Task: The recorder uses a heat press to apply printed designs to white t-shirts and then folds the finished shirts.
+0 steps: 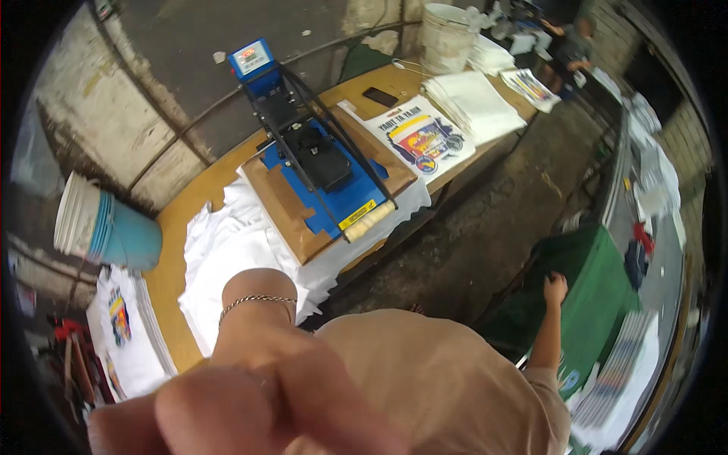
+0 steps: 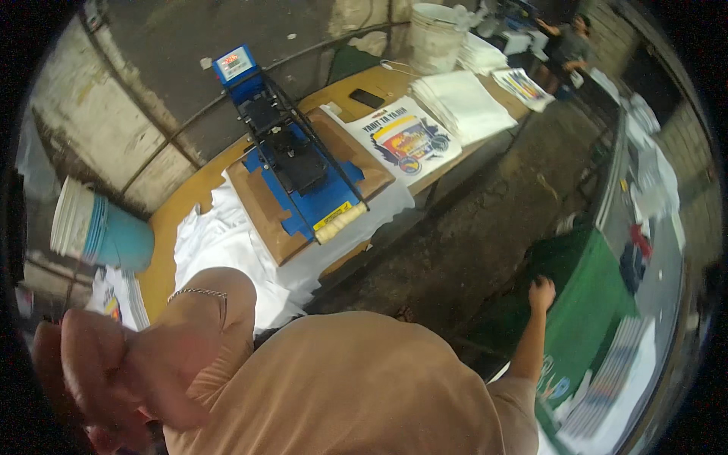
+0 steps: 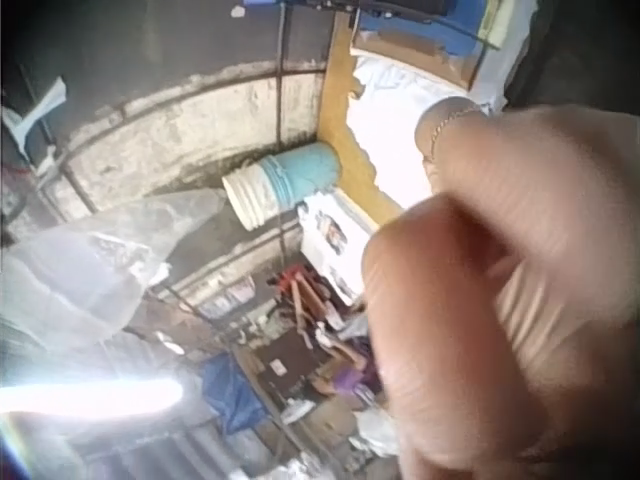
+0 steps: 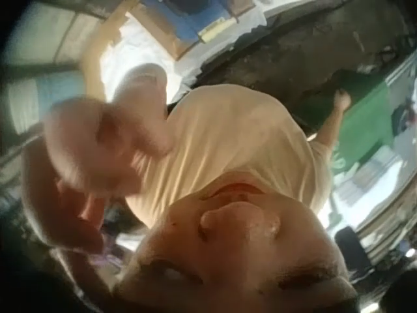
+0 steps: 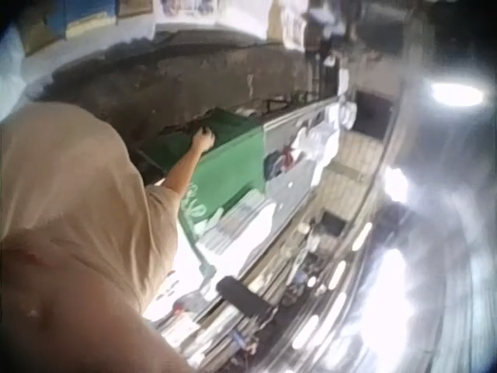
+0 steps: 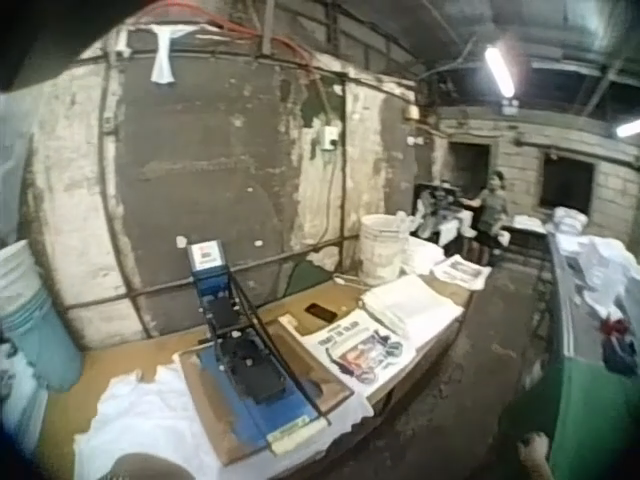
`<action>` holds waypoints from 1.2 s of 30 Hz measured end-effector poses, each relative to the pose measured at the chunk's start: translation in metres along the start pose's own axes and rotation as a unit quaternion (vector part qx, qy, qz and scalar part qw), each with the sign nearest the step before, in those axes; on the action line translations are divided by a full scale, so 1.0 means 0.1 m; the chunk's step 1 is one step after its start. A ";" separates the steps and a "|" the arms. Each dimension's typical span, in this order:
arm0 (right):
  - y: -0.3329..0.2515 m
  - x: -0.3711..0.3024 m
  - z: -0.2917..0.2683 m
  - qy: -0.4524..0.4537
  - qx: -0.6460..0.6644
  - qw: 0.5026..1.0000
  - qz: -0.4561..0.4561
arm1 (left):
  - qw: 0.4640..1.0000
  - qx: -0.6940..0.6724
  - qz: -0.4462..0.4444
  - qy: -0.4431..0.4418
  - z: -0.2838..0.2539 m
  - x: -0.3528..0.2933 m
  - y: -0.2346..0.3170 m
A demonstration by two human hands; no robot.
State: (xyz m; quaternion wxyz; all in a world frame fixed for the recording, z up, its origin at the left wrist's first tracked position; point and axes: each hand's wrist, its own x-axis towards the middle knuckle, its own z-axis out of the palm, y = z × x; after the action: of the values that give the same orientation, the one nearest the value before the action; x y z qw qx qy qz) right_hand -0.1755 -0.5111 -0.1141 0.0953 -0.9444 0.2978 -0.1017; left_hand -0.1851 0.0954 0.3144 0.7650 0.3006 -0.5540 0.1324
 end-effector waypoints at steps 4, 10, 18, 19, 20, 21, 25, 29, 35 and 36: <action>0.85 0.37 0.10 0.062 -0.083 0.986 0.127 | 0.997 0.040 -0.020 -0.065 0.26 0.06 -0.21; 0.72 0.47 0.18 0.053 -0.089 0.960 0.259 | 0.923 0.224 -0.002 -0.314 0.24 0.11 -0.68; 0.76 0.20 -0.10 -0.034 -0.172 0.976 0.129 | 0.812 0.352 -0.463 -0.047 -0.89 -0.65 -1.82; 0.81 0.20 -0.08 -0.014 -0.149 0.982 0.117 | 0.777 0.418 -0.471 0.027 -1.08 -0.85 -2.00; 0.86 0.22 -0.05 -0.001 -0.150 0.984 0.097 | 0.717 0.511 -0.470 0.068 -1.28 -1.05 -2.14; 0.89 0.23 -0.02 0.012 -0.139 0.985 0.104 | 0.632 0.592 -0.488 0.111 -1.46 -1.26 -2.26; 0.94 0.26 0.06 0.025 -0.132 0.983 0.121 | 0.585 0.644 -0.400 0.287 -1.89 -1.91 -2.62; 0.92 0.24 0.03 0.031 -0.131 0.985 0.108 | 0.675 0.481 -0.366 0.423 -2.09 -2.14 -2.64; 0.84 0.24 -0.03 0.025 -0.135 0.985 0.101 | 0.691 0.285 -0.376 0.548 -2.14 -2.17 -2.50; 0.83 0.23 -0.04 0.021 -0.136 0.985 0.105 | 0.708 0.245 -0.355 0.559 -2.15 -2.18 -2.47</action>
State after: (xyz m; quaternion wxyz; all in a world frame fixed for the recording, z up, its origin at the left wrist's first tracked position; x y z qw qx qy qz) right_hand -0.2027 -0.5916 -0.1266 -0.0302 -0.9097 0.4082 -0.0695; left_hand 0.0356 0.0600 -0.0094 0.8251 0.5224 0.1745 0.1262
